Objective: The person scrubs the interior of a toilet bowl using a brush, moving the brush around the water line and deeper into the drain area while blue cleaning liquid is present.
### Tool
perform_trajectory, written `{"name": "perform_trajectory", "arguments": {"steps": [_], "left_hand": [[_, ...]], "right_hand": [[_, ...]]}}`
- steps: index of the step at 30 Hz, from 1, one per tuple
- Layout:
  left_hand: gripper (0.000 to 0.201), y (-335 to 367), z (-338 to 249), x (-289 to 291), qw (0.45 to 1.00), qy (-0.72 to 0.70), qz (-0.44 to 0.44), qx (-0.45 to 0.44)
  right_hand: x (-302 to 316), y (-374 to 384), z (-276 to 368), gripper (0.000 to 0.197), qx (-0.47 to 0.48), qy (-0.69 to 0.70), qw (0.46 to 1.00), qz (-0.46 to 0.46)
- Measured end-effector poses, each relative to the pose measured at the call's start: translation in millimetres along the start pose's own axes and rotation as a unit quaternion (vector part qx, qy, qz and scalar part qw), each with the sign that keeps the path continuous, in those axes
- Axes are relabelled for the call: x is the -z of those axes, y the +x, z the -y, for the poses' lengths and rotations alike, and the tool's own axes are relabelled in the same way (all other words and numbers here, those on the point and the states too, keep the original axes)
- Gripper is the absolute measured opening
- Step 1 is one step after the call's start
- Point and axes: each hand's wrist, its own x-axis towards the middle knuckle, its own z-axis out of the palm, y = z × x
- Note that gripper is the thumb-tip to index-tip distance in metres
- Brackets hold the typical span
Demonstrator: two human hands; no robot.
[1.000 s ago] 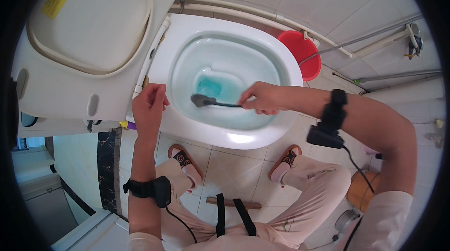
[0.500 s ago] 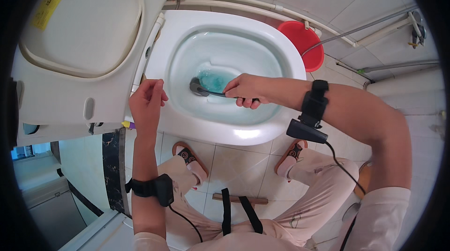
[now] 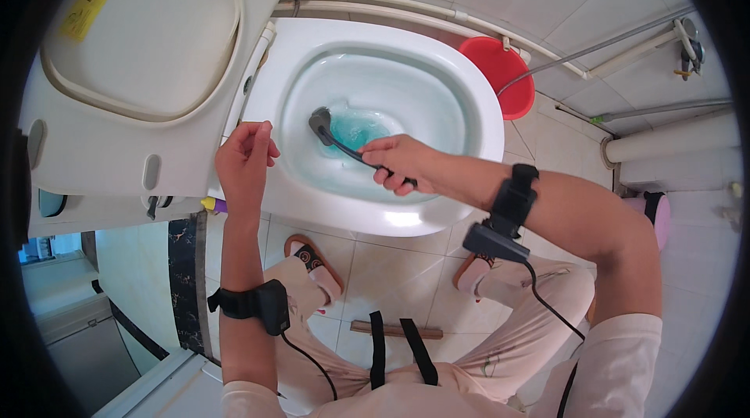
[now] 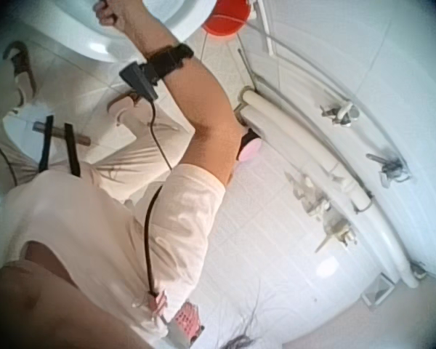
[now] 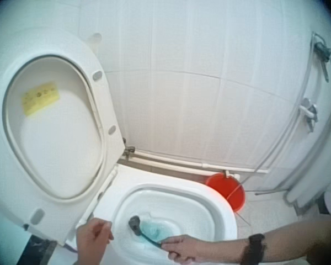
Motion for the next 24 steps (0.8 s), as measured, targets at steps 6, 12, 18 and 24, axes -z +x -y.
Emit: {"name": "perform_trajectory", "arguments": {"steps": [6, 12, 18, 24], "left_hand": [[0.017, -1.4, 1.1, 7.4, 1.000, 0.009, -0.011, -0.011], [0.017, -0.3, -0.9, -1.5, 1.000, -0.021, -0.010, -0.014], [0.017, -2.6, 1.1, 13.4, 0.999, 0.034, -0.015, -0.026], [0.017, -2.4, 3.0, 9.3, 1.000, -0.015, -0.016, -0.008]], "right_hand": [[-10.1, -76.4, 4.9, 0.026, -0.054, -0.031, 0.994, 0.088], [-5.1, -7.9, -3.7, 0.026, 0.050, 0.078, 0.996, -0.020], [-43.1, -54.7, -14.5, 0.028, 0.003, 0.060, 0.997, 0.046], [-39.4, -30.7, -16.6, 0.026, 0.074, 0.079, 0.994, 0.006]]}}
